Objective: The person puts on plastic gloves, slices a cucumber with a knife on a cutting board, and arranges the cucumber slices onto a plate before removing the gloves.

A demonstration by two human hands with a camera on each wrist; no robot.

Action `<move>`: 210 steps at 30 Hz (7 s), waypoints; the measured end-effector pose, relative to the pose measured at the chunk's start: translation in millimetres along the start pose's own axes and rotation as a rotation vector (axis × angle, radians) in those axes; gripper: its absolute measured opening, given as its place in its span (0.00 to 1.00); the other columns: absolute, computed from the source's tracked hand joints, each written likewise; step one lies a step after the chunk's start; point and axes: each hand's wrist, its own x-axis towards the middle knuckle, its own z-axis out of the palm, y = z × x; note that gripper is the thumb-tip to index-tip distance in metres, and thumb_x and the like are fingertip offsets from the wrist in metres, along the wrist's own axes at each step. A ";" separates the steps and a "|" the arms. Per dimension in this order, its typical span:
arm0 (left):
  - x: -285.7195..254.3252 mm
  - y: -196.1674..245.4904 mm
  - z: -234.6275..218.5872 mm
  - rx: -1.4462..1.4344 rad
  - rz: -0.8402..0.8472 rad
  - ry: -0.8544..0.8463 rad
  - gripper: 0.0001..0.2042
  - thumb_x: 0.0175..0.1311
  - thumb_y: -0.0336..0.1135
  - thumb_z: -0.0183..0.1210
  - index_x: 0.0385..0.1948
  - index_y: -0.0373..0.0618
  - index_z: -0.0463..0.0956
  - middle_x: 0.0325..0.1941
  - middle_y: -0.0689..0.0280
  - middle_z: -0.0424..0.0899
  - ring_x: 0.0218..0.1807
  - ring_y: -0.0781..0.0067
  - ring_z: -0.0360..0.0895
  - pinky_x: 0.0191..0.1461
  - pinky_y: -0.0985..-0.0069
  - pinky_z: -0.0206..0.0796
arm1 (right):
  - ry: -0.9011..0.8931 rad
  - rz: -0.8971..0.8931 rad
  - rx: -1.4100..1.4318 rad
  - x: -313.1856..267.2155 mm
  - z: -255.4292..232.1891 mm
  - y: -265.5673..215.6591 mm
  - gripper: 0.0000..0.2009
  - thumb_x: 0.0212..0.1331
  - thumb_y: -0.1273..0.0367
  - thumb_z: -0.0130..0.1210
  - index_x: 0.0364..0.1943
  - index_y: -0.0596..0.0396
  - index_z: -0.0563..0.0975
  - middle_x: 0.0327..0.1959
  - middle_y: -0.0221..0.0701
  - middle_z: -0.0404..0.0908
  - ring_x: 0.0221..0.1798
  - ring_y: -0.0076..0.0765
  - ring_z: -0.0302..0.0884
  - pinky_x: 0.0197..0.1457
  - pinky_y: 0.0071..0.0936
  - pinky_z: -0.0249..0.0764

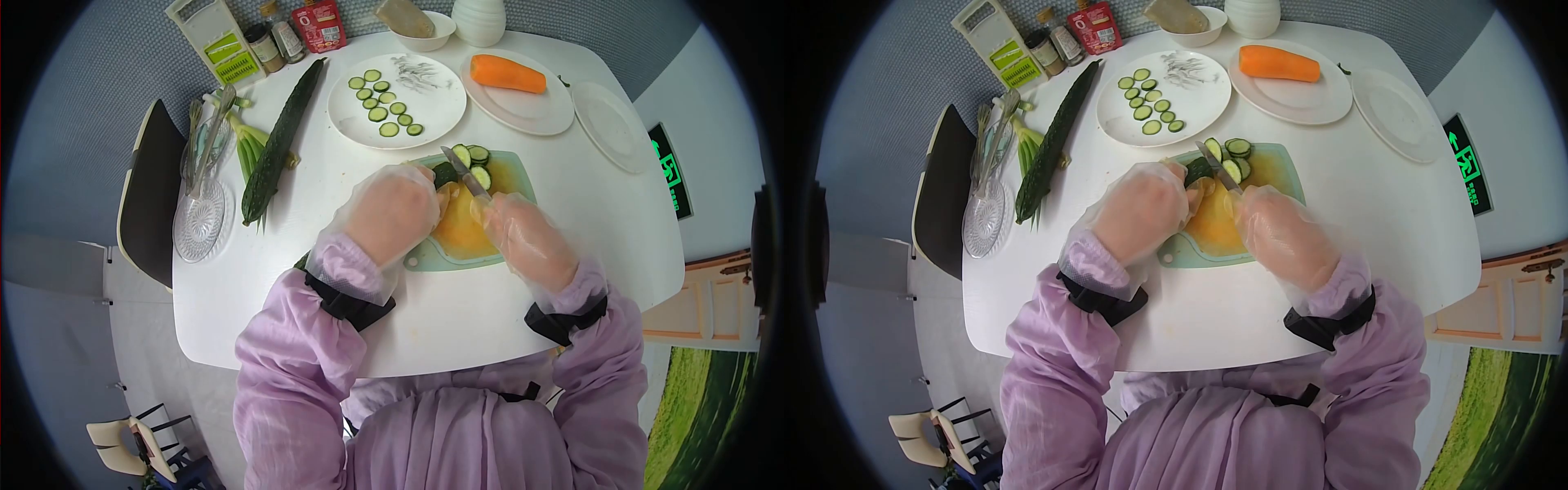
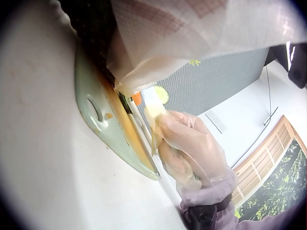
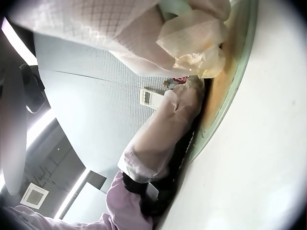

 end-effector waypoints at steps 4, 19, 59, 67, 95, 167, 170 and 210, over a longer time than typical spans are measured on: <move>0.8 1.1 -2.6 -0.011 -0.003 -0.050 0.14 0.58 0.36 0.52 0.15 0.39 0.71 0.21 0.61 0.71 0.26 0.61 0.72 0.32 0.67 0.65 | -0.010 -0.015 0.124 -0.1 -2.7 -3.0 0.02 0.56 0.75 0.47 0.29 0.59 0.68 0.26 0.42 0.69 0.30 0.52 0.67 0.33 0.38 0.64; 2.9 2.3 -6.9 -0.008 -0.050 -0.078 0.15 0.60 0.38 0.52 0.16 0.38 0.71 0.21 0.60 0.71 0.26 0.59 0.72 0.32 0.66 0.65 | -0.088 -0.030 -0.071 4.5 -1.6 -5.8 0.02 0.53 0.75 0.48 0.26 0.60 0.69 0.25 0.43 0.70 0.31 0.54 0.69 0.35 0.41 0.66; -7.8 -1.4 -9.5 -0.020 0.067 0.030 0.12 0.58 0.33 0.53 0.15 0.39 0.69 0.20 0.60 0.70 0.24 0.60 0.70 0.30 0.66 0.63 | -0.001 0.054 -0.030 -0.1 -1.0 -8.6 0.05 0.56 0.72 0.48 0.27 0.60 0.69 0.26 0.45 0.71 0.30 0.55 0.70 0.33 0.42 0.65; -9.0 -1.1 -6.0 -0.010 0.050 0.041 0.11 0.58 0.33 0.52 0.17 0.38 0.69 0.20 0.60 0.70 0.25 0.60 0.70 0.31 0.67 0.63 | -0.019 0.065 -0.075 2.7 -0.2 -9.6 0.04 0.57 0.73 0.47 0.29 0.59 0.69 0.26 0.43 0.70 0.31 0.54 0.69 0.34 0.41 0.65; -7.5 -0.1 -11.2 -0.009 0.072 0.035 0.12 0.57 0.33 0.52 0.16 0.38 0.69 0.21 0.59 0.69 0.26 0.59 0.70 0.31 0.66 0.63 | -0.169 -0.024 -0.082 3.2 4.4 0.9 0.04 0.55 0.73 0.47 0.30 0.61 0.71 0.27 0.44 0.72 0.33 0.52 0.69 0.37 0.39 0.67; -5.9 0.0 -12.5 -0.092 0.004 0.024 0.12 0.58 0.34 0.53 0.18 0.37 0.69 0.18 0.57 0.69 0.24 0.56 0.70 0.30 0.64 0.63 | -0.354 0.140 -0.165 0.2 -4.7 2.3 0.06 0.61 0.72 0.43 0.35 0.58 0.72 0.35 0.38 0.72 0.36 0.42 0.71 0.41 0.32 0.68; -5.3 -1.0 -13.5 -0.076 0.031 -0.008 0.12 0.58 0.33 0.53 0.18 0.37 0.69 0.18 0.58 0.69 0.24 0.57 0.70 0.30 0.64 0.63 | -0.148 0.031 0.003 -7.3 1.6 10.8 0.05 0.60 0.72 0.44 0.33 0.59 0.72 0.30 0.39 0.71 0.29 0.47 0.69 0.36 0.35 0.68; -7.4 -0.1 -11.6 -0.086 0.023 0.027 0.13 0.60 0.34 0.51 0.18 0.37 0.68 0.18 0.58 0.68 0.23 0.56 0.69 0.31 0.65 0.63 | -0.208 0.075 -0.003 -1.3 5.0 -7.2 0.03 0.52 0.75 0.49 0.25 0.60 0.71 0.26 0.44 0.73 0.32 0.54 0.70 0.37 0.42 0.67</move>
